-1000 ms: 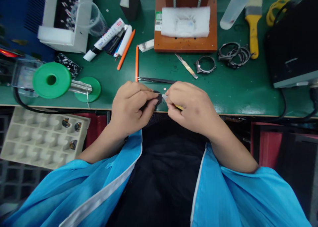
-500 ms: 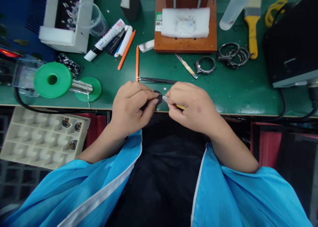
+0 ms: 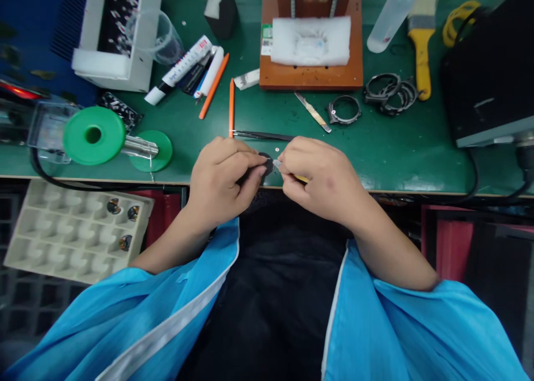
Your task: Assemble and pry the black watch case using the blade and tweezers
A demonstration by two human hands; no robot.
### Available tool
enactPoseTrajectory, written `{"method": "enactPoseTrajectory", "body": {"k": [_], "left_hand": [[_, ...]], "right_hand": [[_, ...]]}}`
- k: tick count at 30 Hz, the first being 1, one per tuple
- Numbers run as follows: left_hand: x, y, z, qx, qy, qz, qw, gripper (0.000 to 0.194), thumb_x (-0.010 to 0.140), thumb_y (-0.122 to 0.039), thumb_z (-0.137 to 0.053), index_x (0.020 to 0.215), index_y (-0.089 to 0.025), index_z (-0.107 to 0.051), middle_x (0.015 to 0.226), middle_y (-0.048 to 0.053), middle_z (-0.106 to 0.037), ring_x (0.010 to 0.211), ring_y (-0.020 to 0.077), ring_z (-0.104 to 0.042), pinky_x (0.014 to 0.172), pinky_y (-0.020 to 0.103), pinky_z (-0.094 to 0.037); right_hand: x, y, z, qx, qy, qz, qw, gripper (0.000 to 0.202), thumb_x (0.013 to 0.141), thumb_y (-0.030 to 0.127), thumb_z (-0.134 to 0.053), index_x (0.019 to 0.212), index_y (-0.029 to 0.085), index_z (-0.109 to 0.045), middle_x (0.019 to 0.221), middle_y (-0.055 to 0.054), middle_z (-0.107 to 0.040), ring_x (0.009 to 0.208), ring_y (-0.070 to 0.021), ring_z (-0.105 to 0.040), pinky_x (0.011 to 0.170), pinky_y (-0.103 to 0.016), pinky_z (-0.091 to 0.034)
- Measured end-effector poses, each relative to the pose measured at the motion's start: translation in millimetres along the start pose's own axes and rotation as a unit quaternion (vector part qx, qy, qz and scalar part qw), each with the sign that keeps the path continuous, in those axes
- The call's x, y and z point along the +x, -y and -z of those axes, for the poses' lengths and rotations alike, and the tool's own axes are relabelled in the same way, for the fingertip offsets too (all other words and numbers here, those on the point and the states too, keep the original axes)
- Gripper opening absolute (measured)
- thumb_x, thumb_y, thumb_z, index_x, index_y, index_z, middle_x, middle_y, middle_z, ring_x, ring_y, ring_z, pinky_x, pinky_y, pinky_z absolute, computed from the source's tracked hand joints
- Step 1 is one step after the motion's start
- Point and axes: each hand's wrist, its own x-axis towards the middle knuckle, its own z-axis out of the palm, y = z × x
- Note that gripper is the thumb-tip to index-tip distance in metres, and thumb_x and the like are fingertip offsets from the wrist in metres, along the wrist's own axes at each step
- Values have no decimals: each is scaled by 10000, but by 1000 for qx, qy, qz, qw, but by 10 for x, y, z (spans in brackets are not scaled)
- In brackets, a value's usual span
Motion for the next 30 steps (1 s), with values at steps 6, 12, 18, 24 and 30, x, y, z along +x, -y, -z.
{"method": "enactPoseTrajectory", "body": {"k": [6,12,18,24,30], "left_hand": [[-7,11,-7,2,4,6,1000,177,1110,-294,-576,1073,-193,-716,1089,70,-743,971,240,-655,822,441,-476],[-13,13,-10,8,18,16,1000,214,1125,-326,-549,1093,-203,-721,1100,71,-750,977,243,-655,829,442,-469],[-18,2,-9,3,24,24,999,229,1125,-334,-535,1086,-208,-723,1109,77,-747,997,251,-652,847,457,-471],[-11,14,-26,8,28,30,999,259,1131,-339,-519,1077,-196,-728,1100,79,-741,997,238,-644,860,428,-454],[17,-49,-28,11,53,19,998,400,1170,-350,-417,1073,-170,-761,1075,75,-723,990,220,-629,857,409,-450]], "right_hand": [[10,4,4,9,2,-4,1000,182,920,45,-623,808,186,-603,984,-51,-729,980,-239,-737,791,-341,-525],[10,18,10,9,0,-7,1000,179,931,64,-622,806,191,-606,987,-48,-734,992,-237,-739,789,-341,-529],[7,23,19,11,-1,-11,1000,182,948,93,-610,808,208,-612,992,-46,-743,986,-234,-739,793,-345,-552],[23,3,24,4,6,-15,1000,175,971,109,-618,828,208,-629,1038,-50,-749,1006,-237,-742,806,-354,-557],[-32,-39,91,-24,0,12,1000,52,980,216,-686,936,241,-699,1092,-54,-765,967,-264,-762,761,-410,-559]]}}
